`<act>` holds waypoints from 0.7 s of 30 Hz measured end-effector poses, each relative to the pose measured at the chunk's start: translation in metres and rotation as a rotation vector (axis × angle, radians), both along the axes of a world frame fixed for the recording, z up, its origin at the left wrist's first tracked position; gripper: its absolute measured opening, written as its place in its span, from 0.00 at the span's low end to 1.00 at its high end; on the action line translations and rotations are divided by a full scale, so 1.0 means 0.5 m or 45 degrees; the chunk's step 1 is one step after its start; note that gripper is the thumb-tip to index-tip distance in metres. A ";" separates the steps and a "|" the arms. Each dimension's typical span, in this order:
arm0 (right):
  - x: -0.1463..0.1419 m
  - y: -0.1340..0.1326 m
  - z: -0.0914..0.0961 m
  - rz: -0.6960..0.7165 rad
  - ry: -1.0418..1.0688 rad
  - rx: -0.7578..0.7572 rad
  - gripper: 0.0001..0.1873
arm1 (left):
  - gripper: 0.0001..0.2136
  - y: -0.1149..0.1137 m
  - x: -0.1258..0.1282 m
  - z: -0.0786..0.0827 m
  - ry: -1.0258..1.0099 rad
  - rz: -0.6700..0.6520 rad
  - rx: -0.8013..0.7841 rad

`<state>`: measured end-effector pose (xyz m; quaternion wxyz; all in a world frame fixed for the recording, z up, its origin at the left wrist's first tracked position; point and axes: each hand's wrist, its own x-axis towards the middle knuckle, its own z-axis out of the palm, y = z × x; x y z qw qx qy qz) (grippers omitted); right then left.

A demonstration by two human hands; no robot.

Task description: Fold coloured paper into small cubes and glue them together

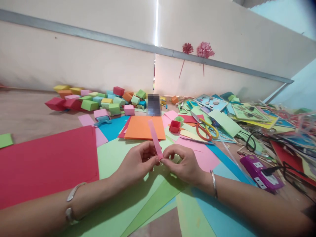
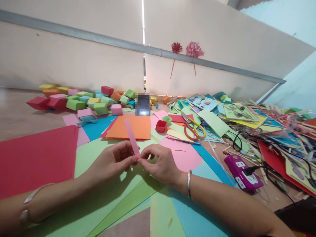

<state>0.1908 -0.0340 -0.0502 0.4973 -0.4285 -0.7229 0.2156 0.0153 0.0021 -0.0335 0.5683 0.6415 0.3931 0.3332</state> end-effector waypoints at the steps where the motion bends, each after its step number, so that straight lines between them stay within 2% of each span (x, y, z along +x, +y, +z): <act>1: -0.001 0.000 0.000 -0.010 0.010 -0.015 0.05 | 0.12 -0.001 0.000 -0.001 0.002 0.001 0.016; 6: -0.003 -0.001 0.000 -0.047 0.011 -0.042 0.06 | 0.10 -0.003 0.001 -0.001 0.014 0.007 0.092; 13: -0.001 0.000 -0.001 -0.066 0.021 -0.066 0.07 | 0.07 0.002 0.000 0.000 -0.009 0.001 0.087; 16: 0.002 0.001 -0.006 -0.007 -0.004 0.034 0.01 | 0.08 0.003 -0.001 -0.003 -0.035 -0.015 0.043; 21: 0.009 0.003 -0.015 0.122 -0.138 0.274 0.06 | 0.09 0.001 -0.002 0.002 -0.044 -0.029 -0.043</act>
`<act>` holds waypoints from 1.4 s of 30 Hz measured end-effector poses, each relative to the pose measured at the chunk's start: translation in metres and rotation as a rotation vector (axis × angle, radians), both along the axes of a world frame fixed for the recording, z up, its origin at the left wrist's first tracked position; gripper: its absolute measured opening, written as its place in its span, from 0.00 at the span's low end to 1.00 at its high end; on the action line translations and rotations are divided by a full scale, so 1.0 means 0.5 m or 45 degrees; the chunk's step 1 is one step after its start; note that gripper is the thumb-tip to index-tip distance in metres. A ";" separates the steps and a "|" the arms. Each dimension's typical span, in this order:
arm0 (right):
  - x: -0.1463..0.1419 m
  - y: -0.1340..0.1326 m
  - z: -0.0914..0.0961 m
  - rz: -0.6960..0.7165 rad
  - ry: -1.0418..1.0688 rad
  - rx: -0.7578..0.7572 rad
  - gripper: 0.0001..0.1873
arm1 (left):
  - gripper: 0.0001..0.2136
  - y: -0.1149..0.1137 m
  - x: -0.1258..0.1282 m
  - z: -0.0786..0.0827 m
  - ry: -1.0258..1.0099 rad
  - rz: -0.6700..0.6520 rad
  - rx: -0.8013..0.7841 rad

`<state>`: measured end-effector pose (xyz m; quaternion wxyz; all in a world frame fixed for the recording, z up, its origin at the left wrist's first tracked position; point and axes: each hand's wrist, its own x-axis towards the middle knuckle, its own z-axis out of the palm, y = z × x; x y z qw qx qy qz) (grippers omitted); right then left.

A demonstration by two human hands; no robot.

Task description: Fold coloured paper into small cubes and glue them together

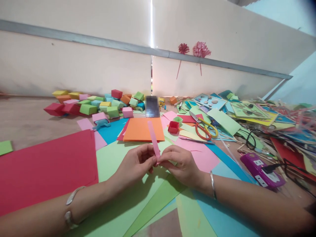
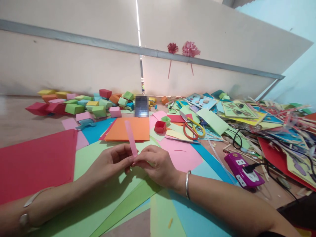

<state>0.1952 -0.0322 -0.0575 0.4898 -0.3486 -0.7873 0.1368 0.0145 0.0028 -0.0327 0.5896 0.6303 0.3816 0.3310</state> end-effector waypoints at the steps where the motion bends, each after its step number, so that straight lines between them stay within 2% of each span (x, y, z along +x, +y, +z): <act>1: 0.001 0.000 0.000 0.005 -0.008 0.028 0.06 | 0.09 -0.001 0.000 0.002 0.008 0.007 -0.020; 5: 0.001 0.000 0.002 0.006 -0.019 0.056 0.05 | 0.10 -0.003 -0.002 0.005 -0.011 0.004 -0.109; 14: -0.006 -0.006 0.006 -0.012 0.060 -0.125 0.04 | 0.12 0.004 -0.005 -0.010 -0.088 -0.096 -0.221; 23: -0.018 -0.014 0.020 -0.152 0.146 -0.453 0.04 | 0.12 0.004 -0.007 -0.018 -0.213 -0.052 -0.341; 28: -0.021 -0.013 0.017 -0.141 0.195 -0.529 0.04 | 0.12 0.008 -0.006 -0.022 -0.266 -0.057 -0.417; 33: -0.022 -0.014 0.013 -0.112 0.313 -0.581 0.07 | 0.13 0.008 -0.012 -0.025 -0.184 -0.028 -0.404; 38: -0.019 -0.010 0.020 -0.079 0.365 -0.631 0.11 | 0.13 0.002 -0.014 -0.021 -0.045 0.079 -0.383; 42: -0.019 -0.006 0.018 -0.112 0.353 -0.649 0.13 | 0.16 0.012 -0.018 -0.034 0.065 0.048 -0.331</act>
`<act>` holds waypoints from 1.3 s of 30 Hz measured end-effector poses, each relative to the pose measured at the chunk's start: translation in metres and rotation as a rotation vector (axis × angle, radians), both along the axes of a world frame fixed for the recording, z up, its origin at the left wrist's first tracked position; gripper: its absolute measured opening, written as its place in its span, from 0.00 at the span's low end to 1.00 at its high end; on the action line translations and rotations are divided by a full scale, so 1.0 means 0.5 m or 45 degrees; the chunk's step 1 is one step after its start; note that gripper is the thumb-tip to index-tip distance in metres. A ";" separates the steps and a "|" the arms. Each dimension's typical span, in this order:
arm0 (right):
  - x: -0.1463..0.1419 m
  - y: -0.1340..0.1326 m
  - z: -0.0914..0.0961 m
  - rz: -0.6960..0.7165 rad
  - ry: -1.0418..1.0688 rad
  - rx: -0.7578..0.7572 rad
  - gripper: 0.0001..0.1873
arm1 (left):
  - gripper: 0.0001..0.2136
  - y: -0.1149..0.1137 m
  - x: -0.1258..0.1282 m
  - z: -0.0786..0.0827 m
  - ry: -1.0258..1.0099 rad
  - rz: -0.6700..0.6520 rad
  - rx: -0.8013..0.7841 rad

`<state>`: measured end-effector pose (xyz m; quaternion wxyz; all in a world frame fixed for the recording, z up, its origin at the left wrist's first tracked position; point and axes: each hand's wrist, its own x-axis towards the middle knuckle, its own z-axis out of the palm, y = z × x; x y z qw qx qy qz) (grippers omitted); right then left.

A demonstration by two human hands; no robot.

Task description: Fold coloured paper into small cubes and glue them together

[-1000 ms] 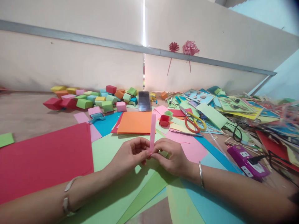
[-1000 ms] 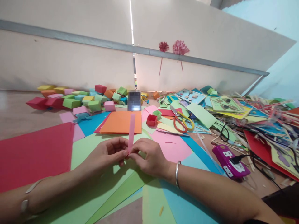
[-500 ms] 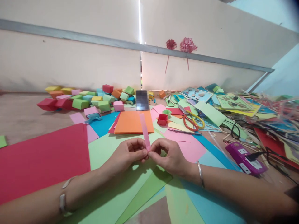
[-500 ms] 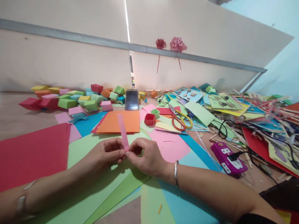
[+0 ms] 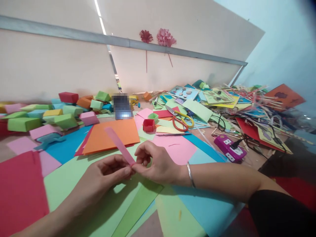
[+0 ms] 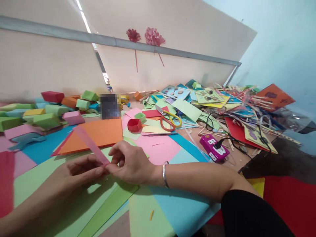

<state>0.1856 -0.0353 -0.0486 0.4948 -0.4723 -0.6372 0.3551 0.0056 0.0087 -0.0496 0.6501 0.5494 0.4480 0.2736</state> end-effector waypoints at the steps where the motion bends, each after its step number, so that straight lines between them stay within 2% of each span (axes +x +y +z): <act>1: 0.000 0.000 -0.001 0.005 -0.015 0.011 0.12 | 0.16 0.003 -0.002 -0.005 0.015 -0.013 -0.005; 6: 0.000 -0.007 -0.005 0.070 -0.116 0.083 0.11 | 0.15 0.006 -0.010 -0.014 -0.003 -0.038 -0.032; 10: -0.003 -0.013 -0.003 0.051 -0.119 0.075 0.10 | 0.14 -0.001 -0.006 0.004 0.043 -0.085 0.111; 13: -0.009 -0.016 0.000 0.023 -0.015 -0.001 0.11 | 0.14 -0.008 -0.001 0.019 0.111 -0.033 0.329; 16: -0.016 -0.015 0.001 0.015 0.122 -0.144 0.11 | 0.13 -0.015 0.001 0.020 0.141 -0.037 0.477; 20: -0.017 -0.008 0.000 0.016 0.266 -0.280 0.14 | 0.12 -0.018 0.000 0.009 0.103 -0.020 0.444; 24: -0.011 -0.004 0.001 -0.057 0.213 -0.149 0.15 | 0.17 -0.012 -0.001 0.003 0.081 0.041 0.282; 28: -0.007 -0.008 0.001 -0.021 0.079 0.046 0.10 | 0.18 -0.004 -0.002 0.000 0.031 0.076 0.260; 34: -0.005 -0.016 0.000 -0.005 -0.186 0.419 0.03 | 0.18 -0.010 0.006 0.022 -0.011 0.119 0.424; 39: -0.006 -0.016 -0.002 -0.077 -0.191 0.393 0.05 | 0.10 -0.021 0.013 0.034 0.041 0.136 0.668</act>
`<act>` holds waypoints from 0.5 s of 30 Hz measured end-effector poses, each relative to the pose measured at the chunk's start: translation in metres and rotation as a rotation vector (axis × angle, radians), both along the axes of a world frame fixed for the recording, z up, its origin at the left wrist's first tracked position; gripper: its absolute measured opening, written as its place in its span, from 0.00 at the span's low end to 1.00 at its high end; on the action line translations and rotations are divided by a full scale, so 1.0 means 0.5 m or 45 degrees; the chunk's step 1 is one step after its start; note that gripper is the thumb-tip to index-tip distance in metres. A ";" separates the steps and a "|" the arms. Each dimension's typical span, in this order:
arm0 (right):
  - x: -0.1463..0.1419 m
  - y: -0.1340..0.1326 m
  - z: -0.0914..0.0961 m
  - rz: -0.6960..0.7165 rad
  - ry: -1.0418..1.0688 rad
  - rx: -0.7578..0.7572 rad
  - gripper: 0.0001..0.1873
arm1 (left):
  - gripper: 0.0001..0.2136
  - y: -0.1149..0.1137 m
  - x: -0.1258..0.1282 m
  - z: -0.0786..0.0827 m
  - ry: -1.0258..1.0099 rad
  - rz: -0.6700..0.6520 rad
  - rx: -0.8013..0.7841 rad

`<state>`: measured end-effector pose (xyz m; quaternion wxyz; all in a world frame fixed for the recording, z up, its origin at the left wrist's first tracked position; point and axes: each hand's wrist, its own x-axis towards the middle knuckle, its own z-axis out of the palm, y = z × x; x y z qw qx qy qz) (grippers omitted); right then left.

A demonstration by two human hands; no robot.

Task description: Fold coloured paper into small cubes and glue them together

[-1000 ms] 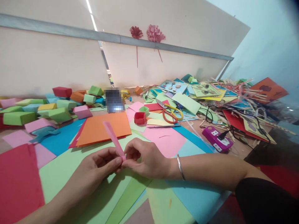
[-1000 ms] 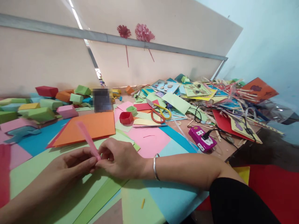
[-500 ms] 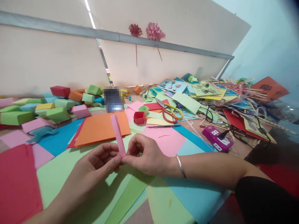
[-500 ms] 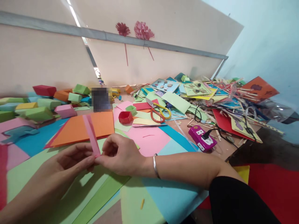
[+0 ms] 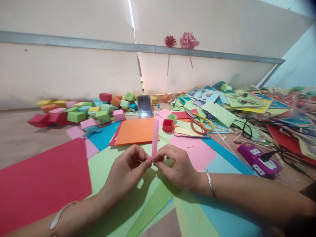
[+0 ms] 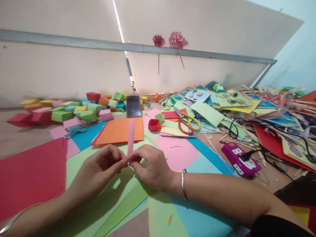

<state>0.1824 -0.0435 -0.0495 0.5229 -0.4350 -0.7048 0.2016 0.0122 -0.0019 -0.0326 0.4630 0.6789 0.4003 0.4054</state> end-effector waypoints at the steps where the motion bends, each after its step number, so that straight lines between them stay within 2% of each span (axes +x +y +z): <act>1: -0.001 0.000 0.000 -0.015 0.007 -0.012 0.05 | 0.08 -0.002 0.000 0.001 0.015 0.001 0.028; 5: -0.002 -0.003 0.002 -0.048 0.023 -0.045 0.05 | 0.03 -0.008 -0.003 0.002 0.080 -0.010 0.112; 10: -0.001 -0.002 0.005 -0.058 0.060 -0.103 0.03 | 0.03 -0.008 -0.006 -0.002 0.142 -0.007 0.149; 15: 0.003 0.000 0.002 -0.029 0.006 -0.019 0.04 | 0.02 -0.007 -0.010 -0.008 0.152 0.002 0.292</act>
